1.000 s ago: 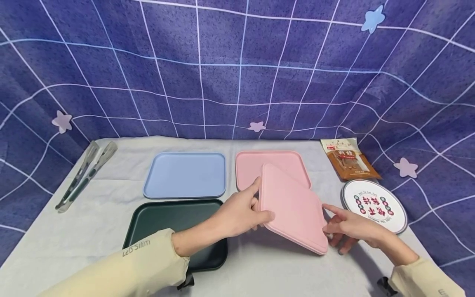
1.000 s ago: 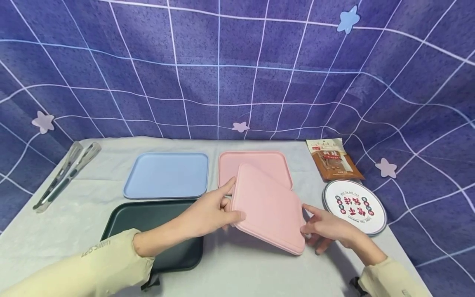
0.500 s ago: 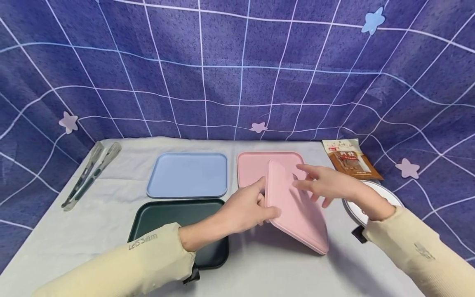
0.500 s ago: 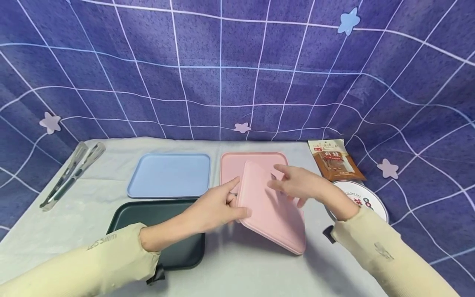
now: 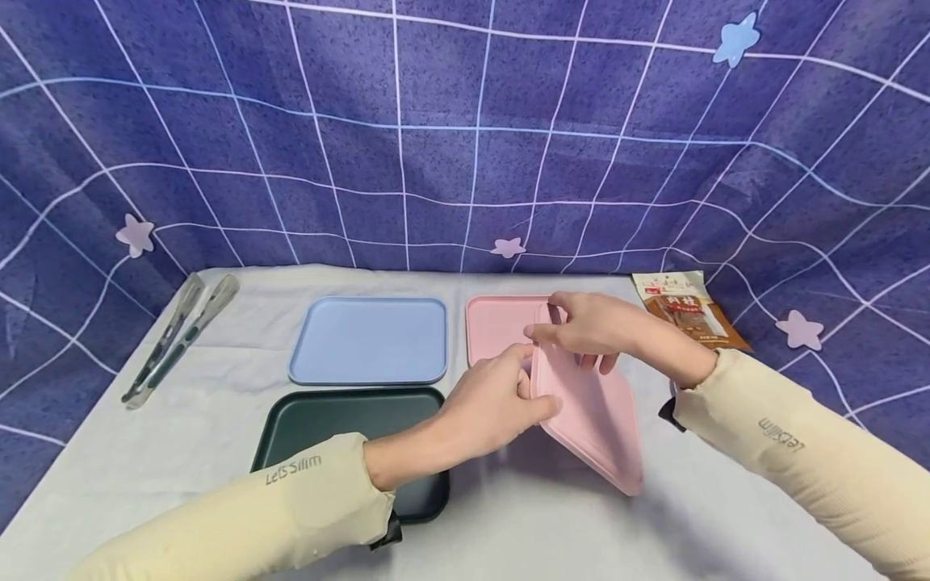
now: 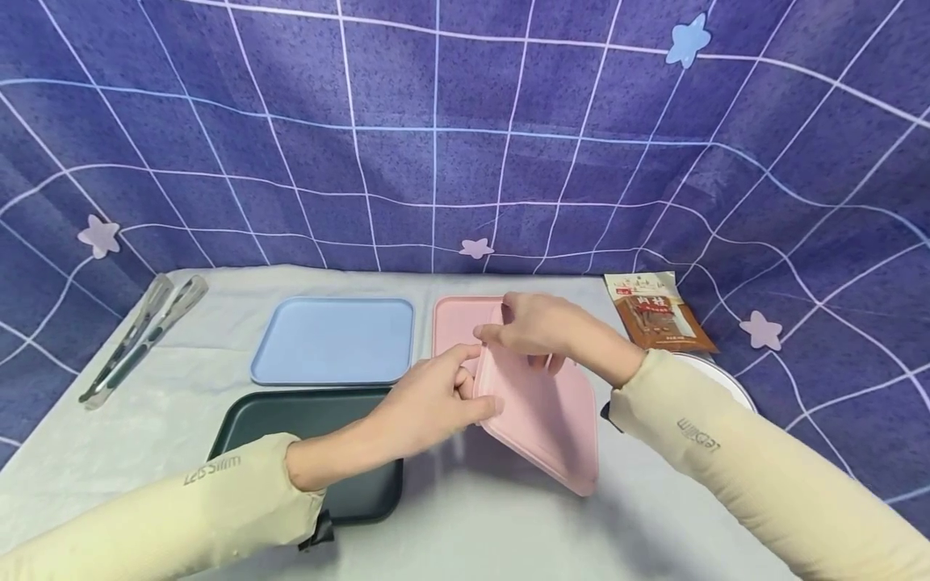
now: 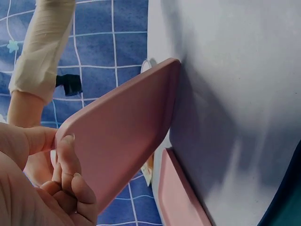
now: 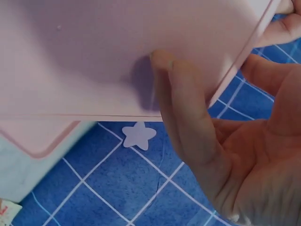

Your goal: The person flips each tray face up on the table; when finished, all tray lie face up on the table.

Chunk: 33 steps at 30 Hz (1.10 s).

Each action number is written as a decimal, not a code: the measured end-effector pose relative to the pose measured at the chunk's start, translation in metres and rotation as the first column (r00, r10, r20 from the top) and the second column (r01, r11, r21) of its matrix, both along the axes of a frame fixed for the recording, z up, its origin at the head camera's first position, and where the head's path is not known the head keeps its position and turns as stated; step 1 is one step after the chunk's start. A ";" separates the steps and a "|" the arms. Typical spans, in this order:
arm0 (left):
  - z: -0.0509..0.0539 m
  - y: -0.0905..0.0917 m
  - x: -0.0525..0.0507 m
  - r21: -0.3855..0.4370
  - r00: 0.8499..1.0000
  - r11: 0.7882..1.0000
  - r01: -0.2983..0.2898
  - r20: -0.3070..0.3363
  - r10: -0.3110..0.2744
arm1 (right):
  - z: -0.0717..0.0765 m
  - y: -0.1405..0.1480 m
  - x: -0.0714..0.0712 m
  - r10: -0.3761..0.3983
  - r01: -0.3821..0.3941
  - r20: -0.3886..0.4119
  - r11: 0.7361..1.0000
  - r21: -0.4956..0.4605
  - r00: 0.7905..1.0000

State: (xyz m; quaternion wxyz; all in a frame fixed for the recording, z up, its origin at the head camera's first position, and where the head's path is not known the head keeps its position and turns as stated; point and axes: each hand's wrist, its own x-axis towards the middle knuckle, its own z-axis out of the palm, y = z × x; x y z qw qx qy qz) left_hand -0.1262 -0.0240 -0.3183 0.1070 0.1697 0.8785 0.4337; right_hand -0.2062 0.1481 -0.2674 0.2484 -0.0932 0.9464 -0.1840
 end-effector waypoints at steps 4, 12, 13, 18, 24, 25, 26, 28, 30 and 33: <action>0.002 0.001 0.002 -0.012 1.000 1.000 0.001 -0.021 -0.001 | 0.002 -0.005 -0.001 -0.015 0.015 0.001 1.000 0.019 1.000; 0.002 0.002 0.002 -0.014 0.999 1.000 -0.004 -0.049 0.004 | -0.001 -0.007 -0.001 -0.087 0.087 0.000 0.996 -0.014 0.996; 0.002 0.002 0.003 -0.011 0.999 1.000 -0.007 -0.050 0.007 | -0.002 -0.007 -0.001 -0.100 0.100 -0.005 0.995 -0.024 0.995; 0.005 0.005 0.003 -0.005 0.999 1.000 0.000 -0.051 0.000 | -0.002 -0.003 0.001 -0.130 0.128 -0.041 0.991 -0.050 0.991; 0.007 0.003 0.004 0.036 0.984 0.984 0.174 0.041 -0.175 | 0.007 0.008 0.009 -0.114 0.109 -0.055 0.991 -0.083 0.992; 0.007 0.001 0.004 0.031 0.974 0.976 0.216 0.067 -0.218 | 0.009 0.010 0.010 -0.113 0.108 -0.052 0.990 -0.094 0.992; 0.007 -0.001 0.004 0.021 0.962 0.966 0.257 0.094 -0.258 | 0.011 0.014 0.012 -0.114 0.108 -0.051 0.989 -0.100 0.992; 0.004 -0.005 0.004 -0.015 0.940 0.948 0.318 0.137 -0.313 | 0.016 0.021 0.016 -0.110 0.105 -0.039 0.987 -0.121 0.993; -0.001 -0.009 0.003 -0.059 0.930 0.936 0.346 0.153 -0.334 | 0.019 0.030 0.019 -0.107 0.101 -0.034 0.985 -0.137 0.994; -0.013 -0.017 0.001 -0.108 0.927 0.929 0.353 0.174 -0.332 | 0.025 0.046 0.023 -0.103 0.096 -0.032 0.979 -0.179 0.994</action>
